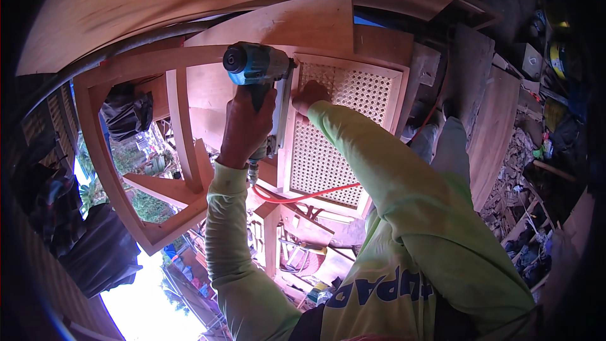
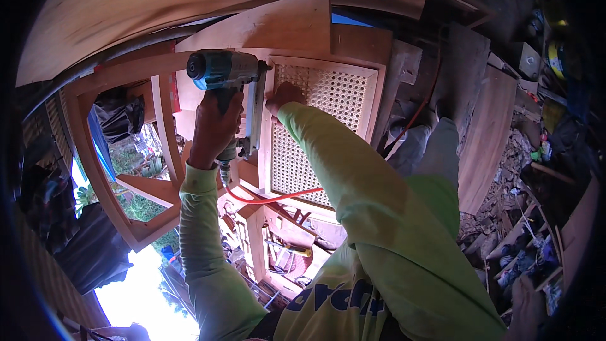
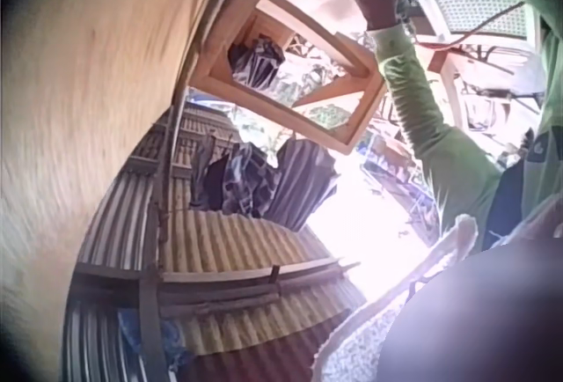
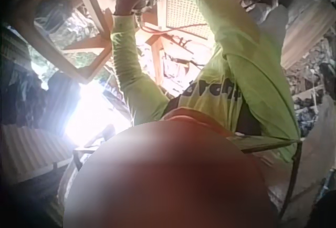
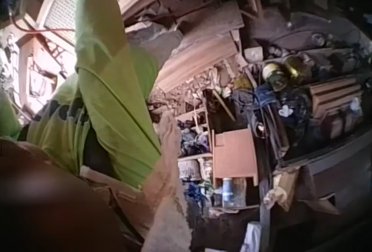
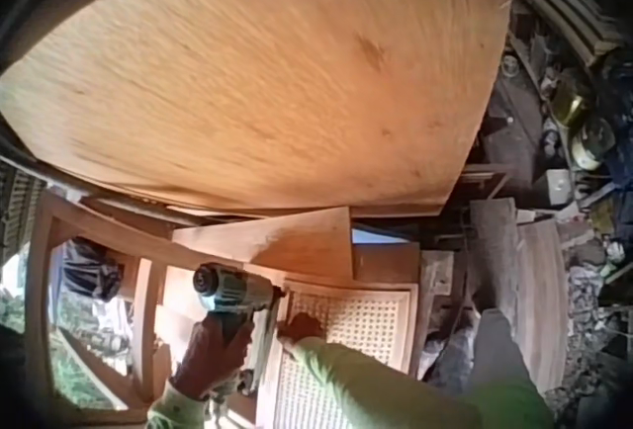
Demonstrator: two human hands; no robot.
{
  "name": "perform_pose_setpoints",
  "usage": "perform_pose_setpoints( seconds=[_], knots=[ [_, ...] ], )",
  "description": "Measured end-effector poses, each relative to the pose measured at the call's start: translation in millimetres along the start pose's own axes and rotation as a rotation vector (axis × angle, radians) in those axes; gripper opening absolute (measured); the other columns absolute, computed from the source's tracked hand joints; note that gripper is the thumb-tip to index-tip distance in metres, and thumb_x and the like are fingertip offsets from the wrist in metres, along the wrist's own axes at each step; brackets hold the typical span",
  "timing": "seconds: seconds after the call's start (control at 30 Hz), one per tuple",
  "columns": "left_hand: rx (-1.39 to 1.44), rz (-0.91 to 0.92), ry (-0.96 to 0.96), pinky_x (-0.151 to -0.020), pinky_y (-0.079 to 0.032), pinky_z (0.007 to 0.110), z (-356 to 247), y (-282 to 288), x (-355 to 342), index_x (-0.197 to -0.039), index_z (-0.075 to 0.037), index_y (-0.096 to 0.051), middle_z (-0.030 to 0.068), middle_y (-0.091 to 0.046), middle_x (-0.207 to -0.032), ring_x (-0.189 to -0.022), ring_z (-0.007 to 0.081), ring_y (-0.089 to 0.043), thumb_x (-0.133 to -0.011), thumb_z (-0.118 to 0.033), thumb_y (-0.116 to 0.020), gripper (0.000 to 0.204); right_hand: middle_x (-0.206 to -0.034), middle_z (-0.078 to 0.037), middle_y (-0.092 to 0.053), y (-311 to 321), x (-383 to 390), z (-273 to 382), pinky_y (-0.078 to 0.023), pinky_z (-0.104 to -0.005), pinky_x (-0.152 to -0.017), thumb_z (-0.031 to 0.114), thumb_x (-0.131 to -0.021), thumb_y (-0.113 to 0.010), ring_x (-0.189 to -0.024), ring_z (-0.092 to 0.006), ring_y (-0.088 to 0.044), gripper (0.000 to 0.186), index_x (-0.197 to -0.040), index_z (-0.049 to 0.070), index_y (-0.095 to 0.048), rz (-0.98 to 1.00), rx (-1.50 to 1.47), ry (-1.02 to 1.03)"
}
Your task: Stapling cane webbing to a chair frame and applying glue for reinforcement.
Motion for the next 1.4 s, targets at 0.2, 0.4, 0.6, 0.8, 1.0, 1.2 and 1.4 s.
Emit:
perform_pose_setpoints(
  seconds=[0.2, 0.4, 0.6, 0.8, 1.0, 1.2, 1.4],
  knots=[
    [-0.121, 0.021, -0.056, -0.089, -0.056, 0.054, 1.0, 2.8, -14.7, -0.132, 0.000, -0.053, 0.0306, -0.074, -0.108, -0.099, 0.0528, -0.072, -0.099, -0.015, -0.069, 0.039, -0.077, -0.016, -0.074, -2.9, -4.4, -4.1, -0.057, -0.0381, -0.043, 0.022, -0.102, -0.072, -0.056, -0.0227, -0.072, 0.027, -0.099, -0.004, -0.074, 0.024, -0.004, -0.013],
    [-0.167, 0.031, -0.121, -0.057, -0.059, 0.036, -0.2, -5.1, -11.7, -0.126, 0.001, -0.048, 0.0166, -0.072, -0.084, -0.061, 0.0241, -0.072, -0.103, -0.017, -0.067, 0.035, -0.076, -0.016, -0.074, -1.6, 1.4, 1.2, -0.055, -0.0381, -0.042, 0.019, -0.102, -0.071, -0.055, -0.0226, -0.072, 0.023, -0.101, -0.004, -0.075, 0.038, 0.050, -0.023],
    [-0.108, 0.104, -0.016, -0.097, -0.056, 0.059, 0.1, -12.5, -16.4, -0.144, -0.002, -0.040, 0.0350, -0.071, -0.115, -0.104, 0.0582, -0.068, -0.096, -0.010, -0.068, 0.057, -0.075, -0.016, -0.072, 1.9, 5.6, 1.7, -0.053, -0.0378, -0.041, 0.014, -0.102, -0.070, -0.053, -0.0221, -0.070, 0.019, -0.098, -0.004, -0.074, 0.020, 0.004, -0.013],
    [-0.109, 0.111, -0.024, -0.100, -0.055, 0.058, -1.6, -13.0, -12.4, -0.147, -0.001, -0.039, 0.0348, -0.071, -0.119, -0.108, 0.0577, -0.068, -0.095, -0.009, -0.068, 0.060, -0.073, -0.016, -0.071, -4.3, 3.4, -0.7, -0.051, -0.0395, -0.040, 0.019, -0.104, -0.070, -0.052, -0.0227, -0.069, 0.026, -0.098, -0.006, -0.072, 0.021, 0.002, 0.014],
    [-0.103, 0.103, -0.051, -0.100, -0.055, 0.058, -17.4, -16.3, -18.5, -0.147, -0.003, -0.041, 0.0338, -0.070, -0.122, -0.110, 0.0576, -0.067, -0.095, -0.010, -0.067, 0.059, -0.065, -0.013, -0.069, -2.5, -14.0, -16.2, -0.049, -0.0404, -0.040, 0.000, -0.096, -0.062, -0.048, -0.0218, -0.068, 0.014, -0.099, 0.000, -0.076, -0.044, -0.140, 0.006],
    [-0.154, 0.034, -0.082, -0.094, -0.056, 0.057, -14.9, -8.1, -12.8, -0.141, -0.001, -0.046, 0.0333, -0.072, -0.110, -0.106, 0.0566, -0.068, -0.096, -0.008, -0.066, 0.050, -0.068, -0.015, -0.072, -4.8, 6.1, 1.7, -0.051, -0.0402, -0.041, 0.002, -0.097, -0.063, -0.051, -0.0227, -0.071, 0.015, -0.103, 0.000, -0.076, 0.009, -0.016, 0.015],
    [0.211, -0.173, 0.144, -0.050, -0.052, 0.034, 9.3, 23.8, 54.3, -0.117, 0.001, -0.060, 0.0105, -0.069, -0.070, -0.054, 0.0176, -0.068, -0.102, -0.016, -0.070, 0.025, -0.061, -0.014, -0.069, 0.0, 14.9, 8.8, -0.053, -0.0390, -0.044, 0.027, -0.100, -0.074, -0.047, -0.0208, -0.069, 0.035, -0.097, -0.008, -0.070, -0.024, 0.075, -0.018]
  ],
)
Point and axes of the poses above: each hand's wrist, its own x-axis away from the middle knuckle, its own y-axis out of the back of the hand, z = x × y, the point moved 8 cm from there along -x, towards the middle knuckle
